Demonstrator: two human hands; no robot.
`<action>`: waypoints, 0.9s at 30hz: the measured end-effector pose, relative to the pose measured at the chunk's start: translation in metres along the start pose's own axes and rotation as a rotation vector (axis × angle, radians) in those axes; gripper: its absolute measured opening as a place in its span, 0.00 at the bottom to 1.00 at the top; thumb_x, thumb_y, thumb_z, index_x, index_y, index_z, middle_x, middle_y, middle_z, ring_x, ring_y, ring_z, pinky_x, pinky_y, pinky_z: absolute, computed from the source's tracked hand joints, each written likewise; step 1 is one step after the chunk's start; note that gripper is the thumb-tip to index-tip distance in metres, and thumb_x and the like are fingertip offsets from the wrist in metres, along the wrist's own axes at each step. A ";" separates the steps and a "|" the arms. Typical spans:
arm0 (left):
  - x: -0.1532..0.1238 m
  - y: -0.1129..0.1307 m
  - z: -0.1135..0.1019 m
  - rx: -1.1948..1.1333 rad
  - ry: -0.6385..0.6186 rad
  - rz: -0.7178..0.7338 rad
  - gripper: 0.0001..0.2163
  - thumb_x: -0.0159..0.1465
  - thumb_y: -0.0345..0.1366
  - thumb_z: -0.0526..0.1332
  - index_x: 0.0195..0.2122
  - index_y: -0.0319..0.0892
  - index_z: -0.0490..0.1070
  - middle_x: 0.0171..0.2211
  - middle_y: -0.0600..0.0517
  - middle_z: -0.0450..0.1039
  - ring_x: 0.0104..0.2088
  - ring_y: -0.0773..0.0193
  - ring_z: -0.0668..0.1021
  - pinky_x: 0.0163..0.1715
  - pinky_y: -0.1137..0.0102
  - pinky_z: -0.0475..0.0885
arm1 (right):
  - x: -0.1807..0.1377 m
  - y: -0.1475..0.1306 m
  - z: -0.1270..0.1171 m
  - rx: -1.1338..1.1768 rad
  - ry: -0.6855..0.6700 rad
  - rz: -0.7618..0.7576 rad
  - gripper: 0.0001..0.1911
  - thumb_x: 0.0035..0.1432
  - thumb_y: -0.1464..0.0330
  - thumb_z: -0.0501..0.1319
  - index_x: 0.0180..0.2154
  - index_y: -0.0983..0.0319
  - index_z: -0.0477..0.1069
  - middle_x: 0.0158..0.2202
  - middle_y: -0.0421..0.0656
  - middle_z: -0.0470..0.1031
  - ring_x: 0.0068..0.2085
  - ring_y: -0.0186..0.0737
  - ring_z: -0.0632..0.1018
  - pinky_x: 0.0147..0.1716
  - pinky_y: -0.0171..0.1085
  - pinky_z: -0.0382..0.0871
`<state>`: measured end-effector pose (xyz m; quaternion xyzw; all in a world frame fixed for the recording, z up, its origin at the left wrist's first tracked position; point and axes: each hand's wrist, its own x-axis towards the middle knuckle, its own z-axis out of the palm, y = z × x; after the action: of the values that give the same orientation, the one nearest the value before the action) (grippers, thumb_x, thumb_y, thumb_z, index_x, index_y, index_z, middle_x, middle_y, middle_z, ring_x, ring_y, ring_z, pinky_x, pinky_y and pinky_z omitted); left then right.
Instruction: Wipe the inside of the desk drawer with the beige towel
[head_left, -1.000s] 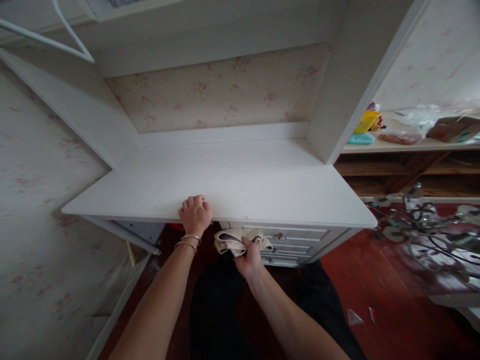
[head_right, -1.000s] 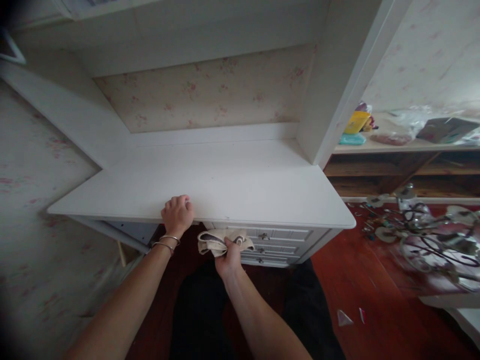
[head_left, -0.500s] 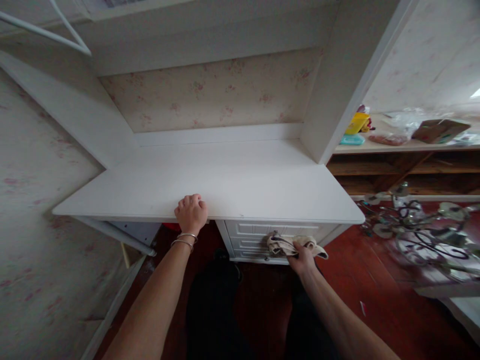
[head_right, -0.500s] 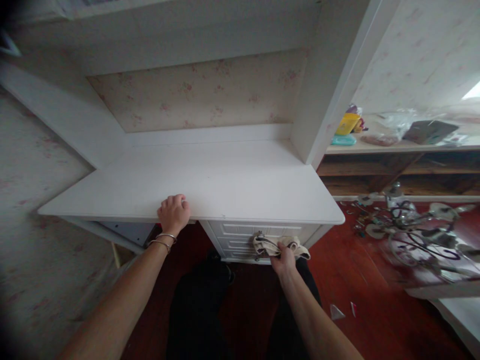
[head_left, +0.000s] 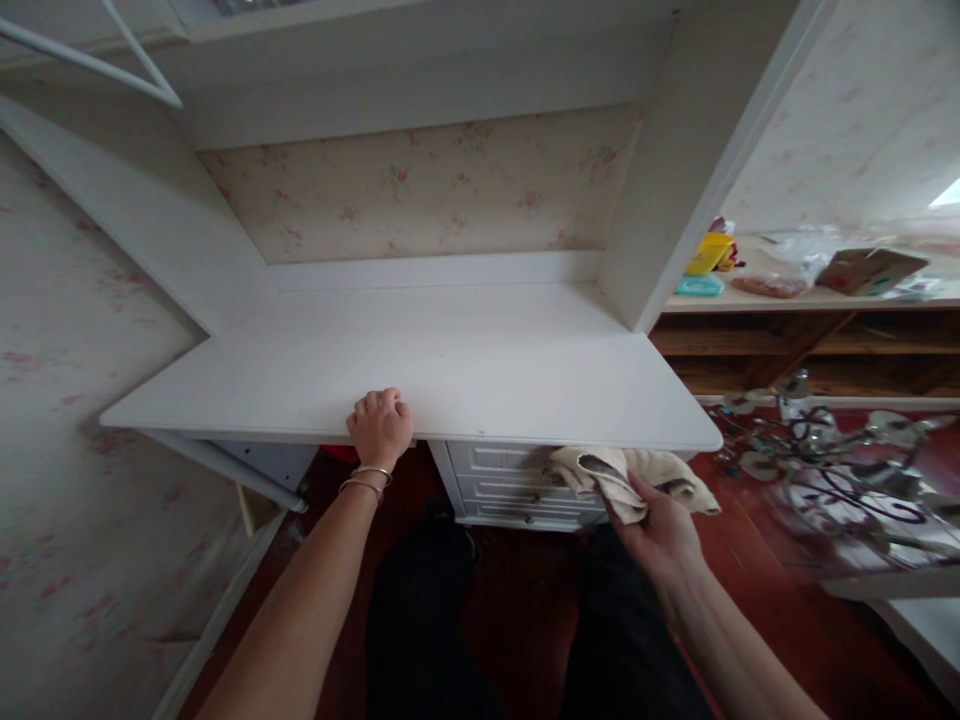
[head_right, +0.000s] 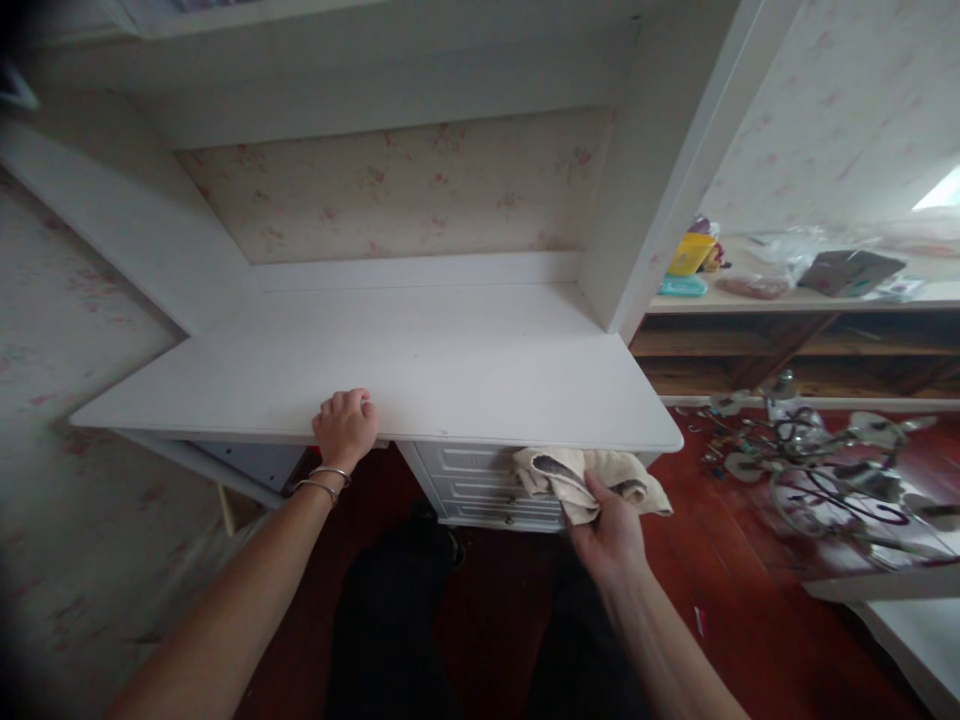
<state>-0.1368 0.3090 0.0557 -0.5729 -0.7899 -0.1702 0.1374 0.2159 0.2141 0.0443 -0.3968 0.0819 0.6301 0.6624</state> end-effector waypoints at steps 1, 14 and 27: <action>0.000 0.000 -0.001 0.000 -0.001 0.000 0.13 0.66 0.36 0.50 0.47 0.48 0.72 0.47 0.46 0.72 0.49 0.50 0.70 0.45 0.58 0.62 | -0.003 0.010 0.003 0.000 -0.002 0.019 0.21 0.66 0.79 0.49 0.57 0.64 0.69 0.44 0.48 0.81 0.37 0.39 0.83 0.42 0.38 0.80; 0.000 0.001 -0.003 0.026 -0.006 0.021 0.14 0.67 0.36 0.50 0.48 0.49 0.72 0.47 0.46 0.71 0.48 0.51 0.70 0.44 0.59 0.62 | -0.001 0.161 0.027 -0.040 -0.249 0.382 0.13 0.58 0.77 0.62 0.46 0.66 0.74 0.38 0.47 0.82 0.44 0.47 0.82 0.46 0.46 0.78; 0.000 0.002 -0.004 0.029 -0.014 0.013 0.13 0.67 0.36 0.50 0.47 0.48 0.72 0.47 0.46 0.72 0.49 0.50 0.70 0.44 0.59 0.62 | 0.078 0.127 -0.048 -0.027 0.002 0.139 0.19 0.61 0.80 0.55 0.50 0.62 0.73 0.35 0.40 0.83 0.35 0.39 0.83 0.41 0.42 0.80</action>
<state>-0.1347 0.3082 0.0601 -0.5773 -0.7893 -0.1539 0.1413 0.1353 0.2300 -0.0891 -0.3995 0.1015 0.6754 0.6115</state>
